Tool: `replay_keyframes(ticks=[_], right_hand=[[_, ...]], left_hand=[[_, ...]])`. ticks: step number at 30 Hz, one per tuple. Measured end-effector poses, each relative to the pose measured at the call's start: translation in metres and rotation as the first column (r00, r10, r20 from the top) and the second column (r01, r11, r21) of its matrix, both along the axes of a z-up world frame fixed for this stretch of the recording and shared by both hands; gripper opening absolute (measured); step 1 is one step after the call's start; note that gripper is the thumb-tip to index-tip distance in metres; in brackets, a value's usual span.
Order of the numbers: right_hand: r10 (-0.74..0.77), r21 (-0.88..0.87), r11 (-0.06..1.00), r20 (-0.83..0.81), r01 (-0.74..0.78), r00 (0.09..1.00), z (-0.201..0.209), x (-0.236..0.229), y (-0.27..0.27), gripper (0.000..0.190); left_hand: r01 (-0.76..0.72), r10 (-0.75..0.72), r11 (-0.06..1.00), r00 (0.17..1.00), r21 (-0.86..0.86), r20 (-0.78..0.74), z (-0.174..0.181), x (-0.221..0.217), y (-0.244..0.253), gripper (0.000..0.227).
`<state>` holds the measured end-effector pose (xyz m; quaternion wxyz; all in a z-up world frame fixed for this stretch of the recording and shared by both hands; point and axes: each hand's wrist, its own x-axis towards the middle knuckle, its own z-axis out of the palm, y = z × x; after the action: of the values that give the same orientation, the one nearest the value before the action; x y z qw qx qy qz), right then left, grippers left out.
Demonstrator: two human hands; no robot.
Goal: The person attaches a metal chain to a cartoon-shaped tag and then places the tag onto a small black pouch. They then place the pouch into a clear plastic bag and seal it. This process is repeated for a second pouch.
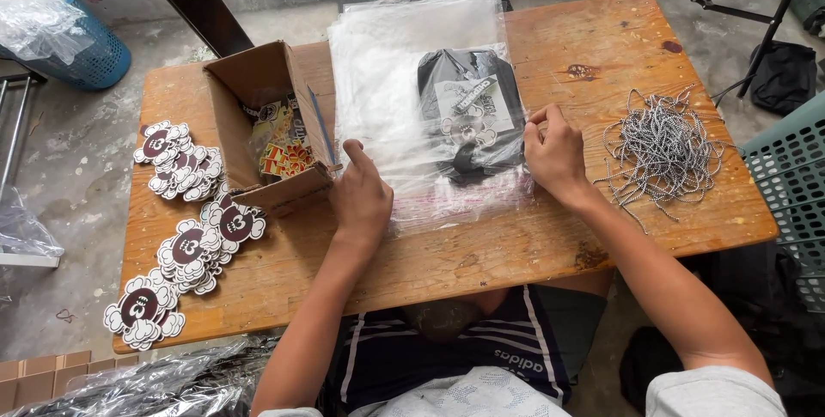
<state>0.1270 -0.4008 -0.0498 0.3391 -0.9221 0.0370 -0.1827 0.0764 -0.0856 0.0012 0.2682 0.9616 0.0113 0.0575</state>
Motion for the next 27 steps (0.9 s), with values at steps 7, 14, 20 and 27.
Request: replay_keyframes(ticks=[7,14,20,27], right_hand=[[0.026,0.026,0.999,-0.024,-0.025,0.999,0.005,-0.003,0.002,0.004],[0.029,0.006,1.0,-0.137,-0.028,0.99,0.022,-0.004,0.008,0.012],[0.009,0.032,0.999,-0.193,-0.003,0.981,0.025,0.0,0.007,0.017],[0.069,-0.242,0.97,0.181,-0.024,0.981,0.045,-0.023,0.03,0.033]], left_hand=[[0.041,-0.031,0.984,0.998,0.172,-0.058,0.036,-0.015,-0.013,0.07],[0.575,-0.667,0.738,0.7,0.353,0.254,0.038,-0.022,-0.046,0.073],[0.528,-0.697,0.624,0.71,0.576,0.103,-0.014,0.004,-0.045,0.081],[0.528,-0.704,0.641,0.694,0.557,0.152,-0.019,0.013,-0.041,0.063]])
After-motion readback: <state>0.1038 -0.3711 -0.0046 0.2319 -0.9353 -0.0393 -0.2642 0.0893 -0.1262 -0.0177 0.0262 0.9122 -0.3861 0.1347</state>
